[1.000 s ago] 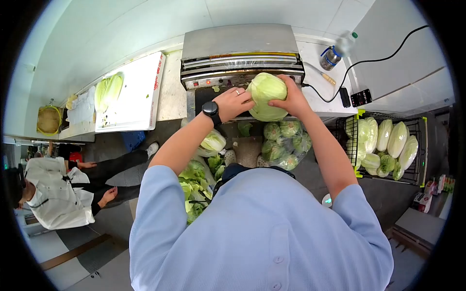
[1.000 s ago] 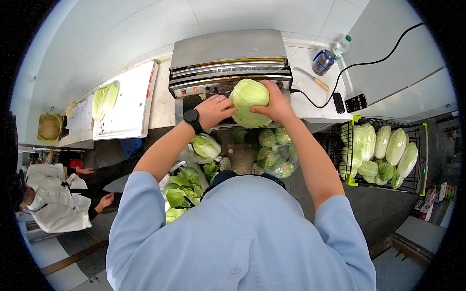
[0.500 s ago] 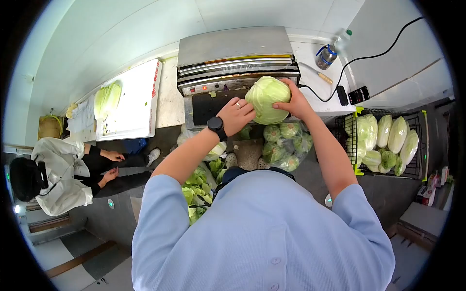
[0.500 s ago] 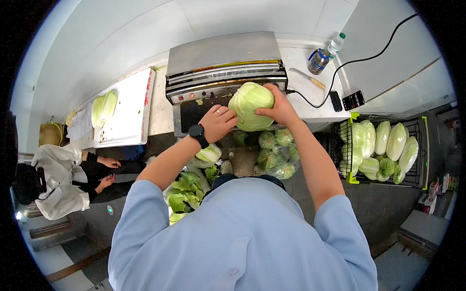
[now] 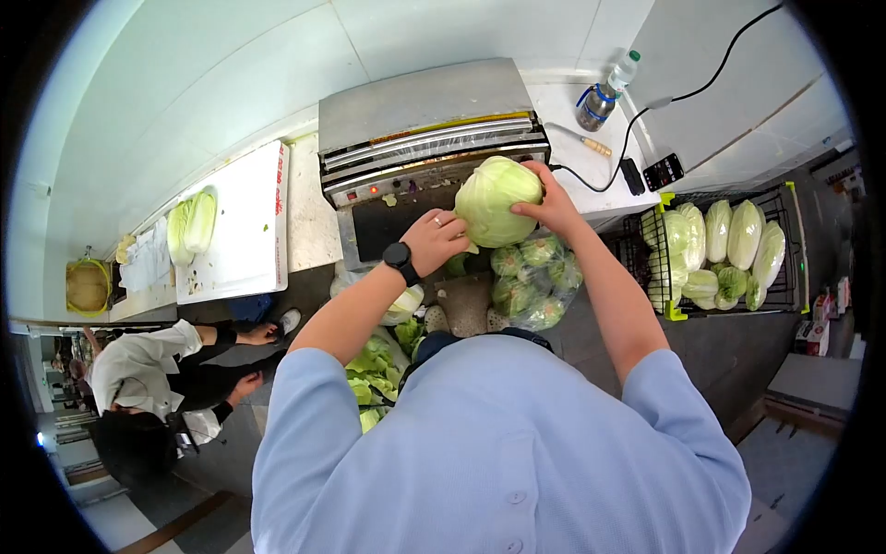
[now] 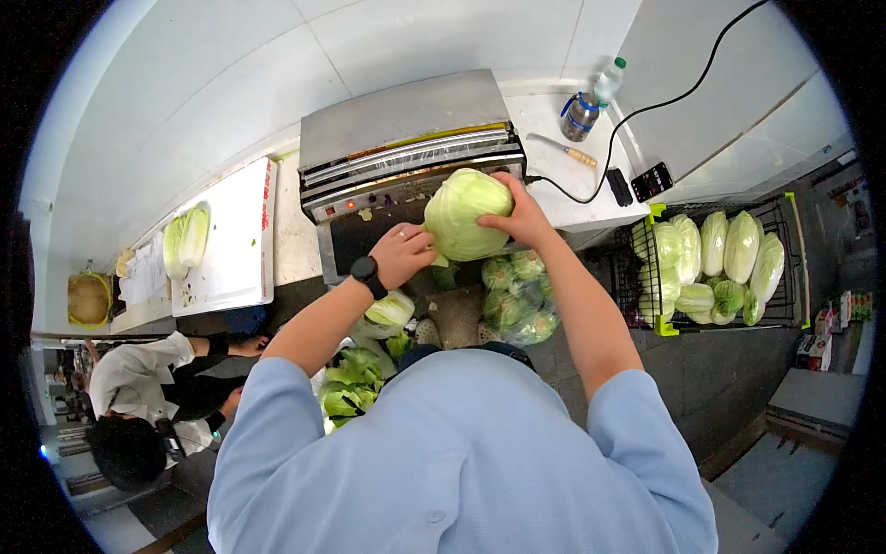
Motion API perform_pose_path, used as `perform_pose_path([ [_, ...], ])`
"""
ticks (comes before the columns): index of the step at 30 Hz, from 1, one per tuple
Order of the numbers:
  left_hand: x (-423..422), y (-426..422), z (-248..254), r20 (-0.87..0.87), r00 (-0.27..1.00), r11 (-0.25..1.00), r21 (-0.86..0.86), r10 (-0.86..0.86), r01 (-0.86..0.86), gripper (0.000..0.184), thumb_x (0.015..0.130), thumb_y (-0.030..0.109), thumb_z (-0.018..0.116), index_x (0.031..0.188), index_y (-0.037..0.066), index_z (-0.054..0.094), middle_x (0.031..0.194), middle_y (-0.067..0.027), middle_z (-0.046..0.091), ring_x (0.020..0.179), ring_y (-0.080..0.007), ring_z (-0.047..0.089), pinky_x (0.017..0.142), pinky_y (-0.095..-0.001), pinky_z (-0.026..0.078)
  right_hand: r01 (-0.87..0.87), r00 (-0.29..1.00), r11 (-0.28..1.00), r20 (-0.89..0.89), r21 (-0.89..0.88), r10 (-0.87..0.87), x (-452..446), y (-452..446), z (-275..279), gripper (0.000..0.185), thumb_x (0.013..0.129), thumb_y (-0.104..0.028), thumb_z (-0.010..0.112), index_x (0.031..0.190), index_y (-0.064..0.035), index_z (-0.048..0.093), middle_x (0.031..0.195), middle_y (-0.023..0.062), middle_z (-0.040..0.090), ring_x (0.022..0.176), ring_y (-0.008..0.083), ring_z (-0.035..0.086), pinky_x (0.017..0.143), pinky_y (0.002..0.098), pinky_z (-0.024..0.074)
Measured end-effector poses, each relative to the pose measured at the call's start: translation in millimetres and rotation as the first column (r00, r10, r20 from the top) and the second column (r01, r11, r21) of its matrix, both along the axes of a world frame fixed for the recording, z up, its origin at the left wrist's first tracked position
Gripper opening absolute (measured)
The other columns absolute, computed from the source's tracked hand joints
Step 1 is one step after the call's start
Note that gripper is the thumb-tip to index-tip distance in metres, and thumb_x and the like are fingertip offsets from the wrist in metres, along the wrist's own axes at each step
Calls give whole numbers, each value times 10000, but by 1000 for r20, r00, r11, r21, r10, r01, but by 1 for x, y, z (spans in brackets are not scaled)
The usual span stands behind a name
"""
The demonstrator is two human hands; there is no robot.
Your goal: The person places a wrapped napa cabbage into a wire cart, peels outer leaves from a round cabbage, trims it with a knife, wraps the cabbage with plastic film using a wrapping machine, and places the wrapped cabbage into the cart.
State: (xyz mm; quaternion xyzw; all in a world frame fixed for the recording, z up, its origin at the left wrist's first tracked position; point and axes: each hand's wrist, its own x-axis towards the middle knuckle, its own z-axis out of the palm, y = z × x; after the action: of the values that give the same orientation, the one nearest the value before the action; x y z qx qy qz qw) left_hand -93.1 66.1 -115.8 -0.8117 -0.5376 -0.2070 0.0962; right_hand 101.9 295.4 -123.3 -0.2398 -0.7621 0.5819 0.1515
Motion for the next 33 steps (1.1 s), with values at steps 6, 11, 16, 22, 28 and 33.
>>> perform_pose_path([
  [6, -37, -5, -8, 2, 999, 999, 13, -40, 40, 205, 759, 82, 663, 952, 79, 594, 1117, -74, 620, 1078, -275, 577, 952, -407, 518, 5, 1000, 999, 15, 31, -6, 4, 10, 5, 935, 748, -173, 835, 1544, -174, 344, 1546, 148, 387, 1449, 299, 341, 1171, 432, 317],
  [11, -16, 16, 15, -58, 996, 995, -67, -74, 70, 227, 817, 118, 610, 1039, 74, 615, 1106, -95, 623, 1102, -279, 591, 1012, -421, 480, -72, 984, 663, 159, 746, -73, -26, -37, 55, 880, 759, -374, 806, 1534, -283, 399, 1621, 225, 236, 1511, 443, 186, 1198, 573, 247],
  [16, -33, 11, 17, -119, 988, 989, -117, -99, 85, 105, 825, 136, 612, 924, 103, 622, 936, -53, 600, 975, -239, 604, 940, -380, 491, -91, 886, 706, 380, 702, -264, -52, -60, 65, 859, 702, -607, 801, 1428, -241, 523, 1516, 203, 394, 1404, 450, 355, 1133, 621, 299],
  [22, -33, 24, 22, -84, 996, 1000, -13, 20, -21, 158, 790, 110, 611, 943, 80, 640, 1007, -72, 578, 1027, -235, 589, 952, -389, 474, 84, 931, 749, 217, 657, -294, -40, -35, 36, 765, 730, -578, 755, 1385, -225, 576, 1525, 193, 372, 1413, 470, 322, 1089, 702, 293],
  [28, -39, 35, 17, -183, 983, 985, -169, -4, -28, 259, 814, 123, 612, 1055, 69, 690, 1120, -72, 613, 1074, -239, 585, 938, -377, 469, 109, 840, 511, 196, 853, -507, -71, -82, 34, 622, 712, -471, 787, 1275, -249, 641, 1499, 151, 402, 1426, 513, 248, 1058, 760, 238],
  [33, -37, 34, 15, -142, 987, 994, -67, 75, -85, 297, 820, 117, 613, 1102, 69, 693, 1205, -56, 648, 1091, -239, 595, 931, -370, 472, 161, 876, 620, 178, 768, -448, -61, -67, 45, 555, 675, -458, 830, 1158, -235, 671, 1456, 115, 433, 1397, 465, 292, 1059, 718, 257],
])
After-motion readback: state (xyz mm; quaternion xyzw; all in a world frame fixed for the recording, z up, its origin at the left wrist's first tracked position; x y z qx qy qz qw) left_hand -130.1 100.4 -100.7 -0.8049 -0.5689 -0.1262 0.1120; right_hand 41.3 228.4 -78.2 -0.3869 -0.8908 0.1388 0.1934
